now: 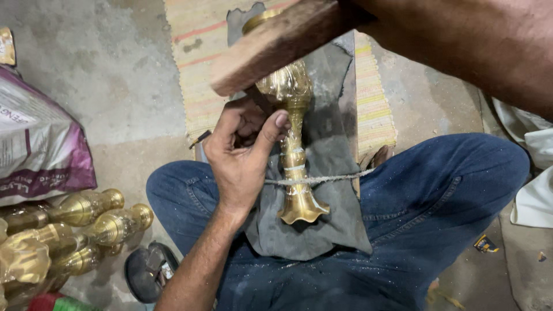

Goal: The person uses a chisel and wooden mallet to engrave decorative patterns into a brass vessel. The vessel is held steady on a cloth pad on the lap while the person repeatedly strikes the chisel to create fine lines and textures on the surface.

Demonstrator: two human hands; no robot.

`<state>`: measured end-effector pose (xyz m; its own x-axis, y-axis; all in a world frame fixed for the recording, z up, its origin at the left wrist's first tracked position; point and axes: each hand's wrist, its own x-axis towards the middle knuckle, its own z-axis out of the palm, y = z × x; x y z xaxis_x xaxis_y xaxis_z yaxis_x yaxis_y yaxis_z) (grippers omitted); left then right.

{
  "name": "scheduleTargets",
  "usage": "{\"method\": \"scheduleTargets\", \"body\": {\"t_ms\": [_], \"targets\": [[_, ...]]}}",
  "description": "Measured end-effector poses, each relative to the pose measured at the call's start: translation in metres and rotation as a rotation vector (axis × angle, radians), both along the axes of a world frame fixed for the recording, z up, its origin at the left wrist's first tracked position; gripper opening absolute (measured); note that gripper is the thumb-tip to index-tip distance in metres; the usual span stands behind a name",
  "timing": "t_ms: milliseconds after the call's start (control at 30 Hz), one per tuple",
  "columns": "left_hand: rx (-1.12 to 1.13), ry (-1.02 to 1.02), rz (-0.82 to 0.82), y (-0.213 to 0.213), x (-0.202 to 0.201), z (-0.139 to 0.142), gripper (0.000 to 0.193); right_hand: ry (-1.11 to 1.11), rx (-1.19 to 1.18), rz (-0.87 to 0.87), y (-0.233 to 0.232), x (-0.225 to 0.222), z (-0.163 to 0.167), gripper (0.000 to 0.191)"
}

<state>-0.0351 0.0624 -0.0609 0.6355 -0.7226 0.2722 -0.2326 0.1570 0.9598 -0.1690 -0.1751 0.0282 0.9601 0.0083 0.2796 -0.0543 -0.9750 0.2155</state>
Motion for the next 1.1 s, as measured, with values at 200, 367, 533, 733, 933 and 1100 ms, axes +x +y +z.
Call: {"method": "scheduleTargets", "body": {"t_ms": [200,367,533,733,933,1100], "targets": [[-0.003,-0.021,0.019,0.002,0.000,-0.008,0.020,0.023,-0.153,0.023,-0.002,0.003,0.001,0.019],[0.033,-0.072,0.024,0.003,0.000,-0.011,0.018,0.018,-0.033,0.008,-0.003,-0.002,0.000,0.019],[-0.073,0.069,-0.052,0.002,0.000,-0.011,0.022,0.030,-0.070,-0.004,-0.001,0.001,0.002,0.019],[-0.055,0.091,-0.026,0.002,-0.002,-0.009,0.027,0.040,-0.100,-0.011,0.002,0.007,0.006,0.019],[-0.022,0.098,0.010,0.003,-0.003,-0.010,0.025,0.044,-0.121,-0.019,0.004,0.006,0.008,0.019],[-0.030,0.129,-0.008,0.003,-0.002,-0.012,0.020,0.062,-0.192,-0.024,0.010,0.005,0.013,0.019]]}}
